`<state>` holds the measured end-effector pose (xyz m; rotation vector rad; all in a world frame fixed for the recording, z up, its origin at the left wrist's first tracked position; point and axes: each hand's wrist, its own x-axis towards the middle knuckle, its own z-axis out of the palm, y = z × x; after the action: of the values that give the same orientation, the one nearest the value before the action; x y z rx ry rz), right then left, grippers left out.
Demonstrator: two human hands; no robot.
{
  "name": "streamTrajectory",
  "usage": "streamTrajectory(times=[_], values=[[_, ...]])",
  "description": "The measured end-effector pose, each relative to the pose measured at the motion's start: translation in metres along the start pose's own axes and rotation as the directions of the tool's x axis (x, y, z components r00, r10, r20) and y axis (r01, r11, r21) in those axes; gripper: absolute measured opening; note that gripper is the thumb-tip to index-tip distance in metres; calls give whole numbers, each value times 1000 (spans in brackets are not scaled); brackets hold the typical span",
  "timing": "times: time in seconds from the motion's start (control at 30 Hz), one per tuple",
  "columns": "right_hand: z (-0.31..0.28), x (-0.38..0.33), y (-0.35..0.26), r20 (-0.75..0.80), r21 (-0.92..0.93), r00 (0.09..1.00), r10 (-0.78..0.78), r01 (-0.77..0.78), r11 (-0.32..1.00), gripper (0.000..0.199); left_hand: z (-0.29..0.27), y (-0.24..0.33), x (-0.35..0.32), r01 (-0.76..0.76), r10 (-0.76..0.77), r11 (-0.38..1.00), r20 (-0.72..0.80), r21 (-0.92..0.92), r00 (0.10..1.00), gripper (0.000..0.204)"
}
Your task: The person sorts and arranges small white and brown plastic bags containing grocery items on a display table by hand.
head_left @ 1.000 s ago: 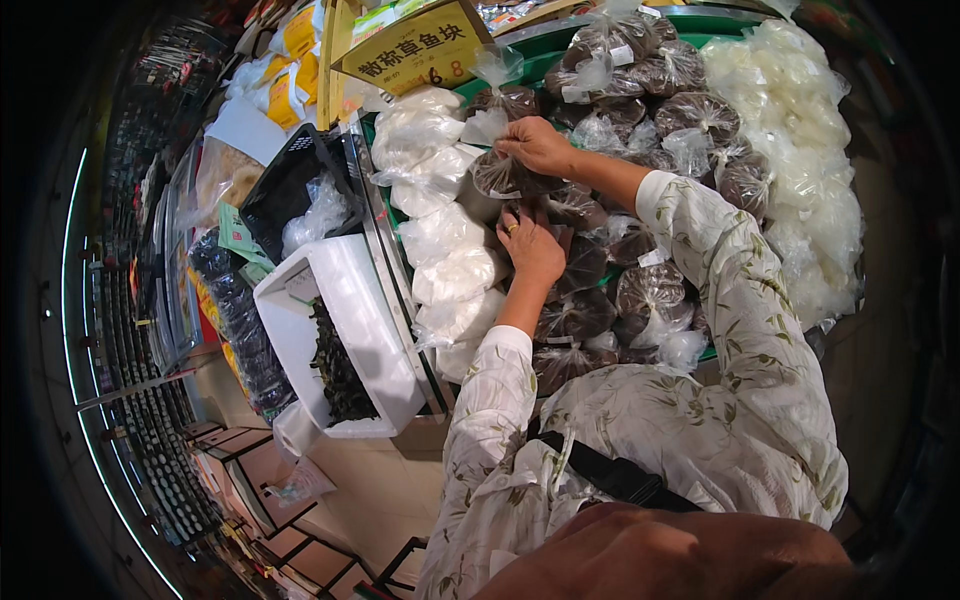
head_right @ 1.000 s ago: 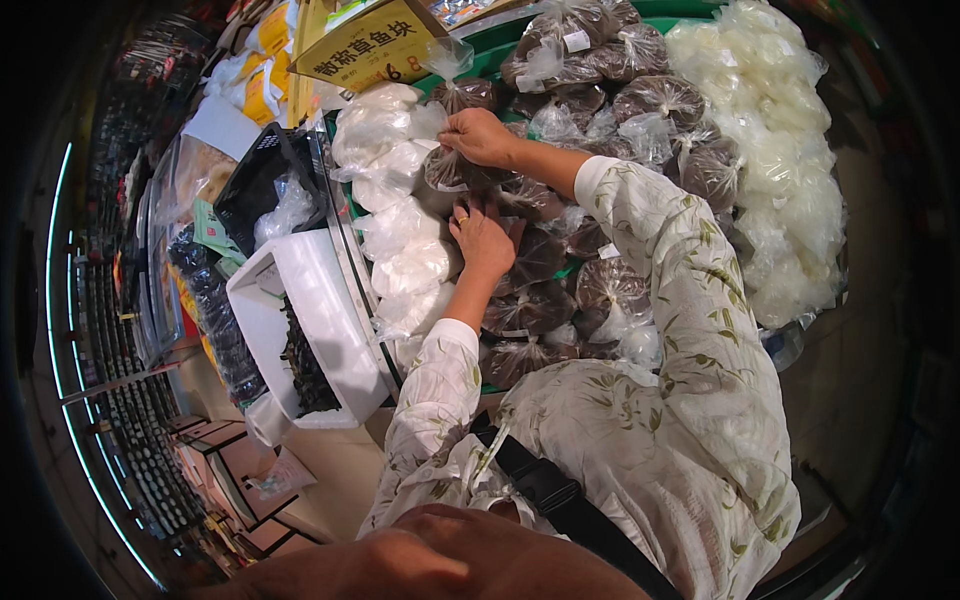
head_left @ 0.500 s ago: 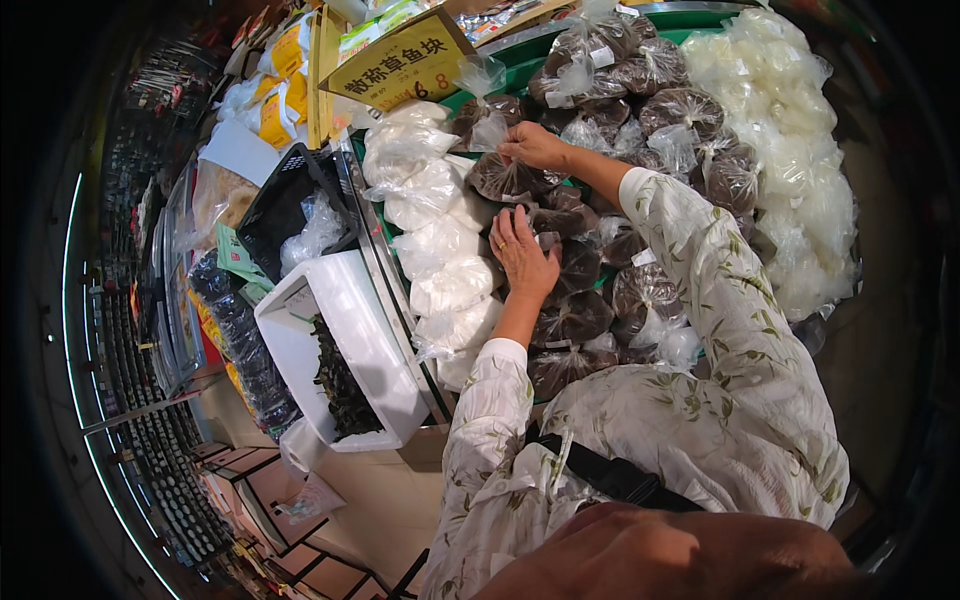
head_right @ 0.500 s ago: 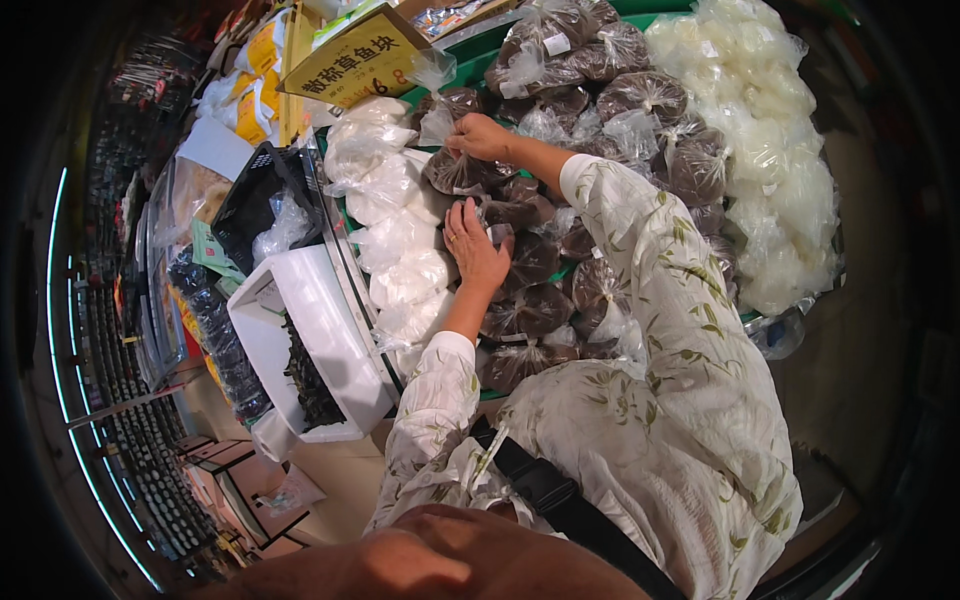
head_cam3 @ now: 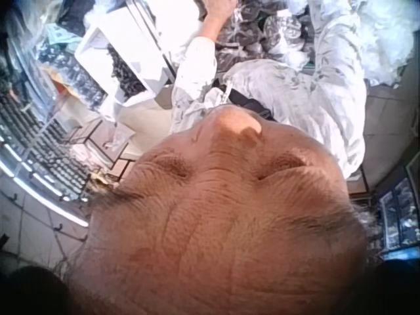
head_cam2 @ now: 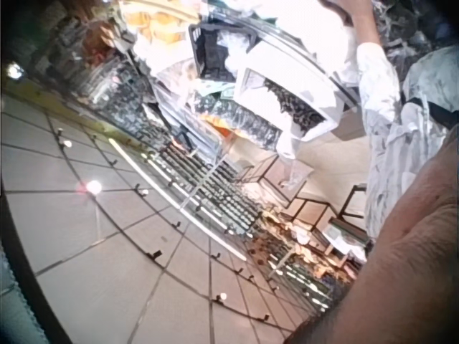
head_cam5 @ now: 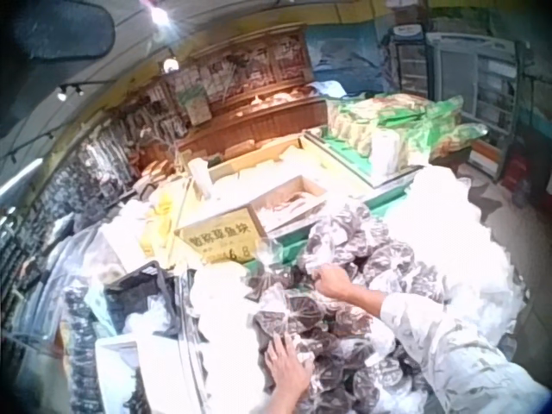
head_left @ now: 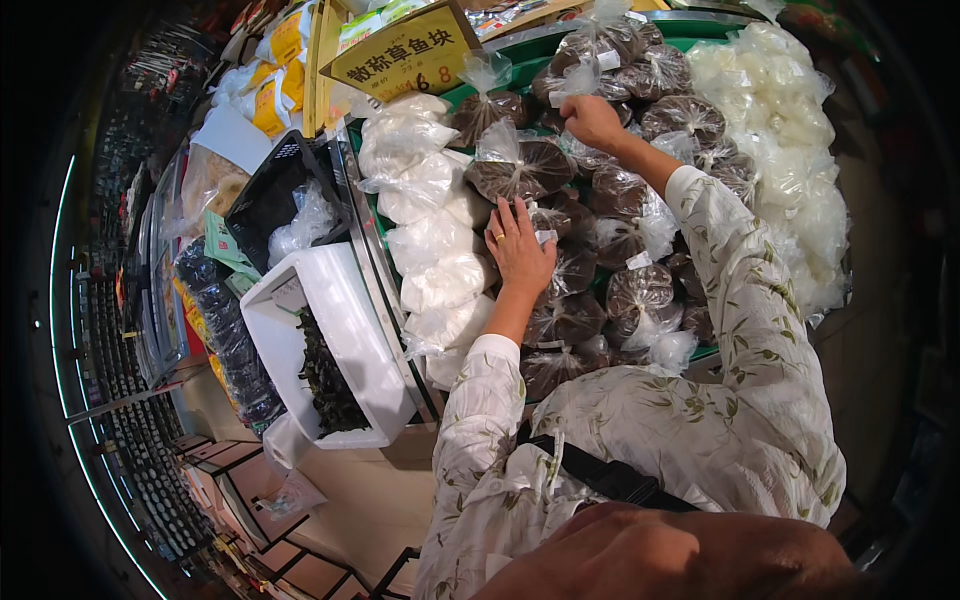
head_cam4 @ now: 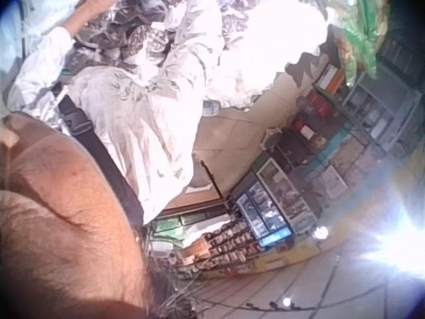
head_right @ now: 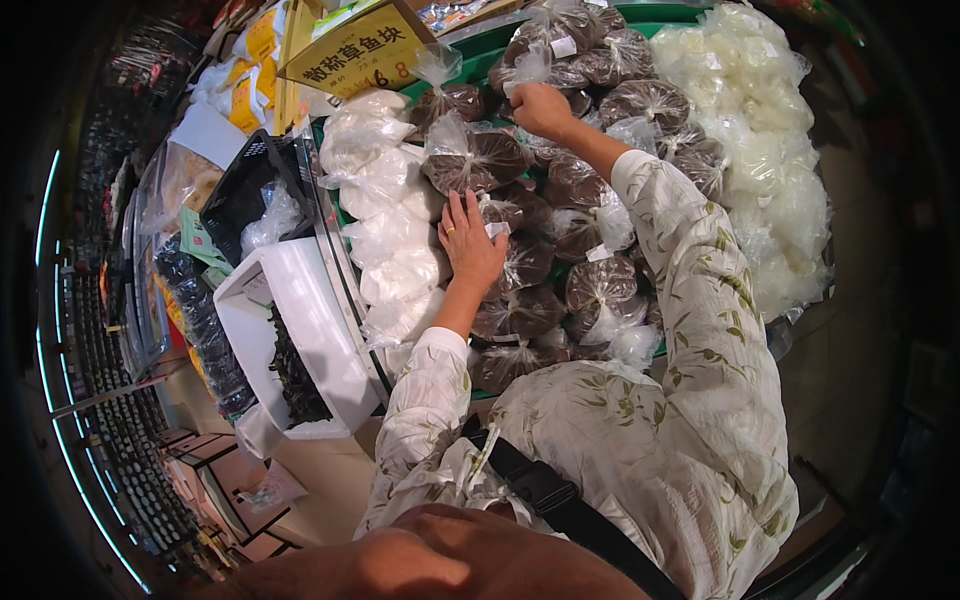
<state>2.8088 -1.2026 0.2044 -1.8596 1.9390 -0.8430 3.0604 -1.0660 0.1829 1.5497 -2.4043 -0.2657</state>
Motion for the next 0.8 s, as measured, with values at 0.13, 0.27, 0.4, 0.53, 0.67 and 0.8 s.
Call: streamTrajectory(times=[0.13,0.27,0.4,0.53,0.67,0.8], values=[[-22,5,16,-346,-128,927,148,-203,971,30,-1,1,1,28,-28,1000,15,2,999,88],[-23,17,17,-259,-166,951,169,-217,962,47,-2,1,1,47,-48,999,20,17,999,88],[-11,30,21,-123,-232,991,-43,13,973,40,-2,3,1,53,-53,998,21,21,998,88],[-6,53,40,-117,-283,986,-121,83,955,25,-3,3,2,35,-36,999,23,34,999,88],[-8,70,44,-153,-55,987,-40,31,998,19,-8,1,0,75,-76,997,49,30,996,90],[-17,65,86,-263,174,964,-34,82,981,21,-9,12,7,48,-49,999,67,10,997,91]])
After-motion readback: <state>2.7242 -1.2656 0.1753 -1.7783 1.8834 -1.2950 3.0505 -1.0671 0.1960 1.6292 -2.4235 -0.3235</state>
